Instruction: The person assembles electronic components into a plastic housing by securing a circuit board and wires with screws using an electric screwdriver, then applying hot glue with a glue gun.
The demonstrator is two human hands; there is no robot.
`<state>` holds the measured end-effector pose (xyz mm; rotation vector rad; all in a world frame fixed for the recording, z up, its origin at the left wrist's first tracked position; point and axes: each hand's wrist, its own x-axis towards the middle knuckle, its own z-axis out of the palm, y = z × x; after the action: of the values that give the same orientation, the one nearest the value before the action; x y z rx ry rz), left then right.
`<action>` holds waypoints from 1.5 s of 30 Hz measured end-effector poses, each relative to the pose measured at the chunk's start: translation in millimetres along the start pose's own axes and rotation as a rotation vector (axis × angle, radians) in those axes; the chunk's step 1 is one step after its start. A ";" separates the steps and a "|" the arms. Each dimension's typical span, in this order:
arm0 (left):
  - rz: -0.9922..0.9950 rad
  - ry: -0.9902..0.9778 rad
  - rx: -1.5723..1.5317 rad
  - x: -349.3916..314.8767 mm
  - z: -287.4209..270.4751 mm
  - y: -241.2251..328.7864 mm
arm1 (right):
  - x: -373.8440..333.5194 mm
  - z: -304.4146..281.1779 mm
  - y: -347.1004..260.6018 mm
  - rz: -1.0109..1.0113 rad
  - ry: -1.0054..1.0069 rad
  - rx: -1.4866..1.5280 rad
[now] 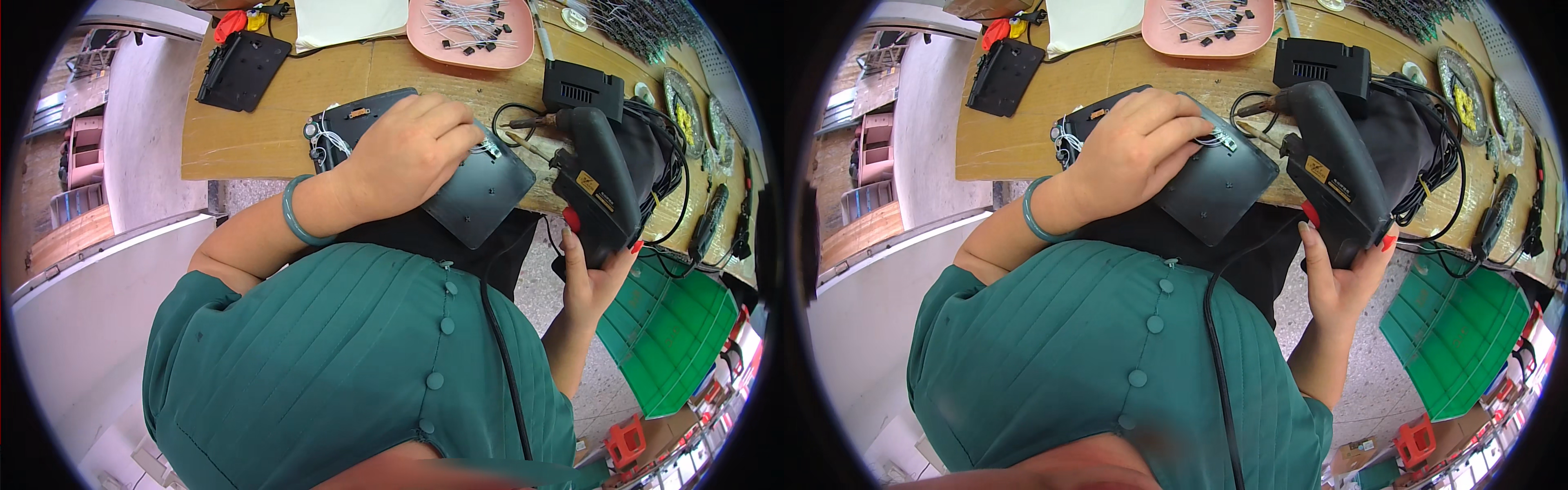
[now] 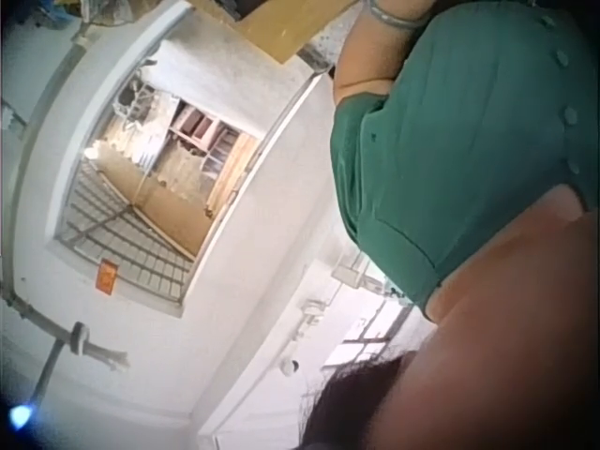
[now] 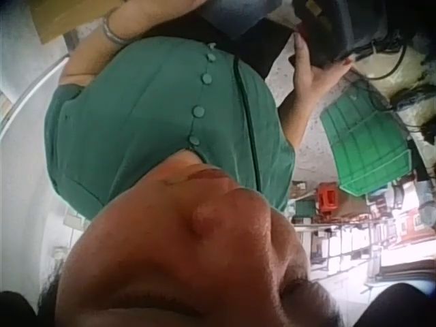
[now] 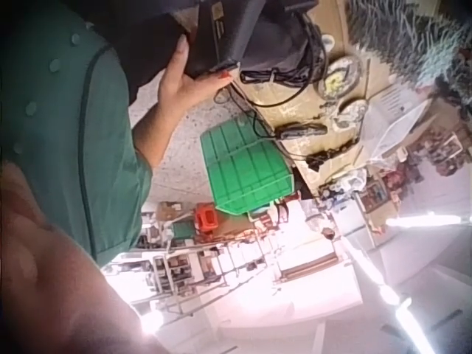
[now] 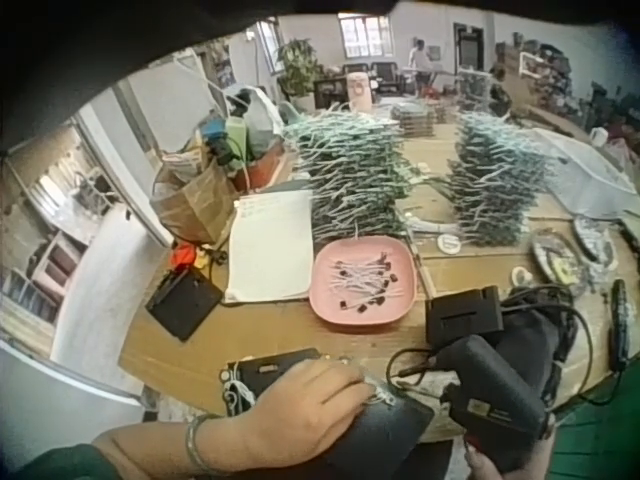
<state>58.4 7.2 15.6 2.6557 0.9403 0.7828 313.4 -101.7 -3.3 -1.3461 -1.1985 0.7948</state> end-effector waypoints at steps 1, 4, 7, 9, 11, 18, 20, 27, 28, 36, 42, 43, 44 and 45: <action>0.000 -0.001 0.002 -0.4 -0.4 -0.3 | 0.3 -0.6 0.6 0.006 -0.011 -0.011; -0.033 -0.012 0.006 -1.8 0.0 -1.1 | 2.4 1.3 -2.1 -0.020 -0.028 -0.054; -0.018 0.015 -0.019 -2.8 2.5 -3.5 | 2.7 1.1 0.5 -0.034 -0.021 -0.072; -0.015 0.015 -0.051 -3.3 3.3 -4.0 | 2.8 1.4 -0.6 -0.029 -0.022 -0.079; -0.019 0.032 -0.053 -3.0 3.7 -3.7 | 3.2 1.7 -0.4 -0.023 -0.021 -0.089; -0.020 0.038 -0.045 -3.2 4.6 -3.6 | 5.6 1.4 -0.1 -0.102 -0.065 -0.246; -0.022 0.031 -0.048 -3.6 4.3 -4.5 | 6.1 1.7 0.8 -0.107 -0.073 -0.242; -0.045 0.076 -0.040 -1.6 5.8 -1.2 | 5.8 2.0 -0.1 -0.076 -0.062 -0.232; -0.045 0.076 -0.039 -1.4 6.4 -0.4 | 5.7 2.2 0.0 -0.077 -0.050 -0.233; 0.019 0.109 -0.032 -4.2 10.5 -3.4 | 3.8 -1.8 2.9 -0.093 -0.061 -0.234; 0.095 0.069 0.035 -4.4 7.7 -1.9 | -0.3 -6.2 4.4 -0.082 -0.066 -0.232; 0.095 0.069 0.036 -4.6 7.5 -2.1 | -0.4 -6.6 4.3 -0.086 -0.067 -0.226; 0.108 0.061 0.043 -4.6 7.4 -2.5 | -0.8 -7.0 3.8 -0.086 -0.067 -0.226; 0.122 0.053 0.050 -4.6 7.2 -2.8 | -1.5 -7.5 3.3 -0.069 -0.072 -0.215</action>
<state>57.9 6.2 6.7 2.7705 0.8271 0.8714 320.8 -104.8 -5.5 -1.4509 -1.4119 0.6853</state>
